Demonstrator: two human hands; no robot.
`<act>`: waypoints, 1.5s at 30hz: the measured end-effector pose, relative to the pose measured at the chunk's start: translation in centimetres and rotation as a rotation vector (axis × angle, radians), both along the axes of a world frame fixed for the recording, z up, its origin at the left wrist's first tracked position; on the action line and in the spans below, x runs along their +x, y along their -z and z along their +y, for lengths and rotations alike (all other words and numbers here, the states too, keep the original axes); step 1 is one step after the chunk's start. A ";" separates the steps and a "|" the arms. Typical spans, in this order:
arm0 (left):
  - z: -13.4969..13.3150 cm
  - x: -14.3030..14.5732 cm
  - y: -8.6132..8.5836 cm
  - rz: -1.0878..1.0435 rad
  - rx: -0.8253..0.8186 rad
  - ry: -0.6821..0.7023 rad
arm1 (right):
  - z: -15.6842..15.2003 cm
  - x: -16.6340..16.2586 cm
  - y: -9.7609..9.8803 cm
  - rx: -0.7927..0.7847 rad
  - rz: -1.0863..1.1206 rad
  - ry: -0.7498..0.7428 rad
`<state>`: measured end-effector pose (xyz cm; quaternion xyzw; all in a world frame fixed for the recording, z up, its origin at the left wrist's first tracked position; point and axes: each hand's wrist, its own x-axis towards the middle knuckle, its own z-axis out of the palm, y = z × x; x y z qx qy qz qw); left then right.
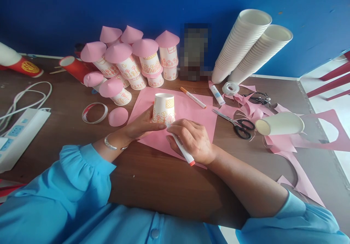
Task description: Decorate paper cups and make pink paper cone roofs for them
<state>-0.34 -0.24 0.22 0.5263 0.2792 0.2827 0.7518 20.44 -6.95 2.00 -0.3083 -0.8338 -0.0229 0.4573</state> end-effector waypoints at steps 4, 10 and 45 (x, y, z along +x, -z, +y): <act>0.0 0.0 -0.2 -0.004 0.005 0.000 | 0.0 0.0 -0.3 0.008 -0.003 0.013; 0.0 0.0 -0.2 -0.003 0.011 0.010 | 0.0 0.1 -0.4 -0.002 0.003 0.025; -0.1 0.1 -0.4 0.010 0.014 -0.003 | -0.2 -0.1 0.0 -0.012 0.014 -0.006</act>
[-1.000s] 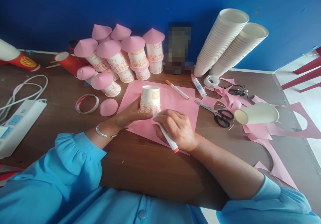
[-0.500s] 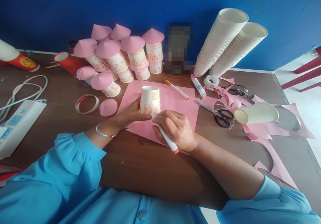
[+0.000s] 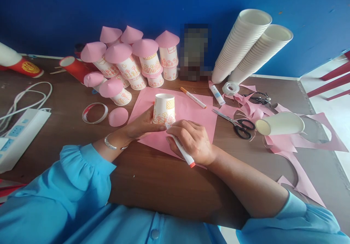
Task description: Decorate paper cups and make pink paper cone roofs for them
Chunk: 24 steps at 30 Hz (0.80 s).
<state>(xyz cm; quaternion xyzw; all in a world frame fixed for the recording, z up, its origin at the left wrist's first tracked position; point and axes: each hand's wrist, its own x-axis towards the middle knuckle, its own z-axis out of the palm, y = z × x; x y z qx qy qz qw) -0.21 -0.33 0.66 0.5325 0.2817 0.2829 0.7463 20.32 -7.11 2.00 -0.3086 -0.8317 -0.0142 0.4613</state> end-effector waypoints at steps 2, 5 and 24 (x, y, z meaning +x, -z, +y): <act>0.0 0.0 0.0 0.008 0.005 0.000 | 0.0 0.0 -0.1 0.002 -0.011 0.001; 0.0 0.0 0.0 0.020 0.014 0.006 | 0.0 0.1 -0.2 0.007 -0.018 0.006; 0.1 -0.1 0.1 0.004 0.020 0.026 | 0.1 -0.1 -0.3 0.001 -0.024 -0.008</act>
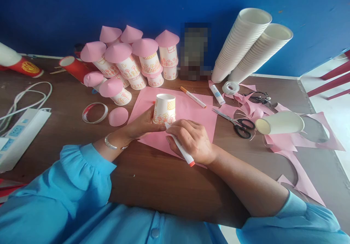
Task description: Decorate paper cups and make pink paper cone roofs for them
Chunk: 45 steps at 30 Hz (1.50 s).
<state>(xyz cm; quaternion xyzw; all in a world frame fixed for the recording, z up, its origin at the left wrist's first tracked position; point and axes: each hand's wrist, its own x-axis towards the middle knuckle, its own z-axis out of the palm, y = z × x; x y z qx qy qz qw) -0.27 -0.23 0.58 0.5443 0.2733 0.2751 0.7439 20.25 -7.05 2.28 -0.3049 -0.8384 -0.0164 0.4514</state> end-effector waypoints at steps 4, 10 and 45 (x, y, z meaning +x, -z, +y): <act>0.0 0.0 0.0 -0.004 -0.009 -0.001 | 0.0 0.0 0.2 -0.007 0.014 0.006; 0.1 0.0 0.2 -0.026 -0.032 -0.012 | 0.0 0.1 0.0 0.005 0.014 0.000; 0.2 0.2 -0.4 -0.140 -0.194 -0.054 | 0.1 0.5 0.3 0.034 0.049 -0.021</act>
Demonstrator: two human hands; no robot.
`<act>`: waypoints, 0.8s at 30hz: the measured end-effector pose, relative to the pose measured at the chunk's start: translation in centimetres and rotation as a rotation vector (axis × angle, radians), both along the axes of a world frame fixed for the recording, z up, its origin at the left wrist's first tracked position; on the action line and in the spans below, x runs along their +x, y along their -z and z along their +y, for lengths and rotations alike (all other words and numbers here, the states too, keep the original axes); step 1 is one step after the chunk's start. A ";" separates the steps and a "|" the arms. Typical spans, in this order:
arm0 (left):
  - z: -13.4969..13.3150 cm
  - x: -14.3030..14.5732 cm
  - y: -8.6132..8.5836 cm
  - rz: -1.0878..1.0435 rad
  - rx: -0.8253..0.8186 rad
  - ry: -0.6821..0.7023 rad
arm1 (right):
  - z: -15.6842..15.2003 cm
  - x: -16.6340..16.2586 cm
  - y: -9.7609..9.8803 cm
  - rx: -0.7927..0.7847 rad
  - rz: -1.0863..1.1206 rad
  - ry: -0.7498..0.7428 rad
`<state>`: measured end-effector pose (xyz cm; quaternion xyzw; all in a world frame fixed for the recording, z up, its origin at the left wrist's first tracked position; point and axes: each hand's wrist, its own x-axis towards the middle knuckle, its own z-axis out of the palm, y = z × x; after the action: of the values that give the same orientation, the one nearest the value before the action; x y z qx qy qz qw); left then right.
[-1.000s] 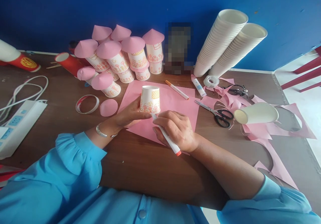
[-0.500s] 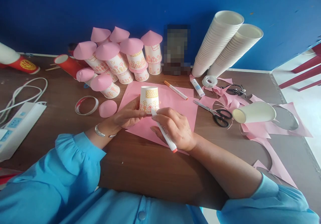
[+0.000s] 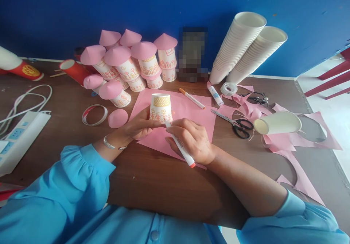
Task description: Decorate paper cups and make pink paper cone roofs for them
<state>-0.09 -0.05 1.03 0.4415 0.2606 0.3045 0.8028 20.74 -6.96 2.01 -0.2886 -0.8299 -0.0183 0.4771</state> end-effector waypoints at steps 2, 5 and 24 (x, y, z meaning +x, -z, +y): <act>0.0 -0.1 -0.1 -0.018 -0.008 0.003 | 0.0 0.0 0.0 -0.013 -0.008 0.002; 0.0 -0.1 -0.2 -0.037 -0.010 0.015 | 0.0 0.0 0.0 -0.017 -0.014 0.011; 0.0 -0.4 -0.1 -0.012 0.001 0.050 | 0.0 -0.3 0.0 -0.034 -0.019 -0.004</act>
<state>-0.45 -0.09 1.12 0.4467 0.2443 0.2870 0.8114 20.44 -6.92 2.01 -0.2946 -0.8352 -0.0060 0.4643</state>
